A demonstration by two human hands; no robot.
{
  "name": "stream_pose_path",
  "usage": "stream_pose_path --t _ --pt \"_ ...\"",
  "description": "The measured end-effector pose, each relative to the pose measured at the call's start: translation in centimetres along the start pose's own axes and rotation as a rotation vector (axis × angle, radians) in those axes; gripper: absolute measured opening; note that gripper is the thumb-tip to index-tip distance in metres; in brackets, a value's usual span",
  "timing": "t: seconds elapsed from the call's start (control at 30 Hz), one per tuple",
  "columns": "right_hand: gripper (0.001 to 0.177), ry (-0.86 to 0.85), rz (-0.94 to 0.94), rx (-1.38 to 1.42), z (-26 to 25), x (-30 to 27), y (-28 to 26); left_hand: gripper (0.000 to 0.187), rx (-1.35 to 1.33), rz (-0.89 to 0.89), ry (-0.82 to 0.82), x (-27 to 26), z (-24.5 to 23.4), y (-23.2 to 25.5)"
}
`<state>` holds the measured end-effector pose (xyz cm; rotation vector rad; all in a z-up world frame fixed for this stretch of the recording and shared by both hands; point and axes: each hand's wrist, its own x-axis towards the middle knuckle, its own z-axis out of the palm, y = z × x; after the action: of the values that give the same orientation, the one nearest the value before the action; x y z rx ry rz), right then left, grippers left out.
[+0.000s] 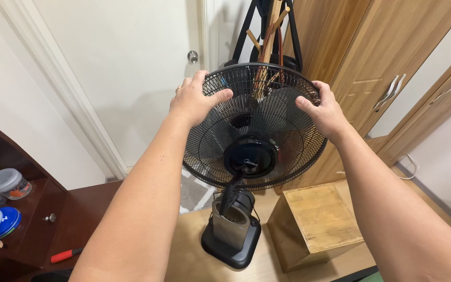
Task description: The person disassembles a standing electric fan by removing the front grille, fan blades, and rear grille, then detaches the motor head from the stand. They place the removed parts on a nearby surface.
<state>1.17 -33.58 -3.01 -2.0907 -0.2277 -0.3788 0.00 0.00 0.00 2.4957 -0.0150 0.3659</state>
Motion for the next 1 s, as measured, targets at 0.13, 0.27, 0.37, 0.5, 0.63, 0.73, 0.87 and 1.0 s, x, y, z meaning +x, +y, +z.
stream_pose_path --t 0.13,0.27,0.37,0.5,0.63,0.73,0.87,1.0 --pt "0.085 -0.007 0.015 0.009 -0.02 -0.13 -0.16 0.108 -0.009 0.002 -0.001 0.15 0.2 0.12" --pt "0.086 -0.007 0.01 -0.008 -0.05 -0.15 -0.22 0.108 -0.015 -0.002 -0.002 0.05 0.17 -0.01" --pt "0.086 -0.008 0.001 -0.013 -0.08 -0.07 -0.17 0.108 -0.021 0.002 0.003 -0.02 0.21 -0.05" --pt "0.086 -0.022 0.006 0.002 -0.09 -0.06 -0.09 0.107 -0.009 0.002 0.008 -0.04 0.17 0.01" --pt "0.086 -0.024 0.011 0.0 -0.09 -0.01 -0.06 0.106 -0.034 -0.002 0.007 -0.13 0.13 0.09" --pt "0.087 -0.025 0.011 0.0 -0.09 0.04 0.04 0.106 -0.025 -0.004 0.011 -0.1 0.19 0.19" --pt "0.09 -0.028 0.007 0.0 -0.12 0.11 0.09 0.105 -0.023 -0.003 0.015 -0.05 0.2 0.22" --pt "0.091 -0.021 0.006 -0.041 -0.13 0.07 0.03 0.105 -0.019 -0.002 0.017 -0.08 0.24 0.3"
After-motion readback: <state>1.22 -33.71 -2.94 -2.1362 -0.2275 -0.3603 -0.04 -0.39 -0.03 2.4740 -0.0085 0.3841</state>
